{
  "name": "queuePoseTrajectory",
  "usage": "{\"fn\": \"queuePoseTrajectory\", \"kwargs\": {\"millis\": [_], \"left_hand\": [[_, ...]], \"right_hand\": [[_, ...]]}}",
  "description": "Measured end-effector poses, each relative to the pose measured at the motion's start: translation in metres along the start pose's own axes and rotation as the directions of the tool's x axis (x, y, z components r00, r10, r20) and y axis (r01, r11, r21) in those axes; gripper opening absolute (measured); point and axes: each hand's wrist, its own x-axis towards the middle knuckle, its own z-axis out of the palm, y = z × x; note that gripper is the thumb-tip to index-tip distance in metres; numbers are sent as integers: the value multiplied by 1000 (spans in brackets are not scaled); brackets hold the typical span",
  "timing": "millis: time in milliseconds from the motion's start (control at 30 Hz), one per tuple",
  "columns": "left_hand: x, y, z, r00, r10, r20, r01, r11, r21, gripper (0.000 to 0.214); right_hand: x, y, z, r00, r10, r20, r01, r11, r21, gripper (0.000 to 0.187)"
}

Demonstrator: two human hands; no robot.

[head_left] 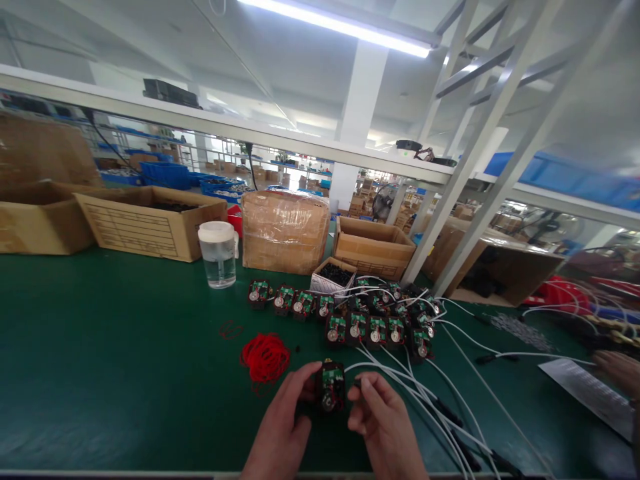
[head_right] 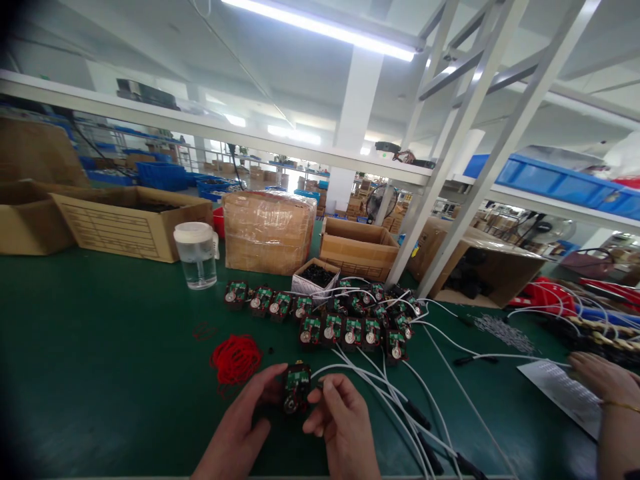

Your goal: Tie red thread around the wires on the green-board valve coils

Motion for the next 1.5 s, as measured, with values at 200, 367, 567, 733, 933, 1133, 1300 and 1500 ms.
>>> {"fn": "queuePoseTrajectory", "kwargs": {"millis": [200,367,567,733,933,1133,1300,1500], "left_hand": [[0,2,0,1000,0,-9,0,1000,-2,84],[0,4,0,1000,-8,-1,8,1000,-9,83],[0,7,-1,1000,-14,-9,14,1000,-11,81],[0,7,-2,1000,-6,-5,6,1000,-7,80],[0,7,-1,1000,-11,-10,11,1000,4,81],[1,9,-1,1000,-9,-7,10,1000,26,82],[-1,18,3,1000,9,-17,-8,995,98,79],[7,31,13,998,-43,-51,51,985,163,74]], "right_hand": [[0,2,-4,999,4,42,-4,1000,-6,40],[1,1,-6,997,-32,74,37,997,-71,41],[1,4,-13,977,-171,124,203,924,-323,44],[0,7,-18,952,-242,185,299,859,-416,39],[-2,10,-17,964,-220,152,264,863,-430,31],[0,12,-16,920,-341,195,391,762,-516,19],[4,20,-6,916,-378,133,397,815,-423,17],[9,34,-6,950,-313,25,292,854,-431,27]]}}
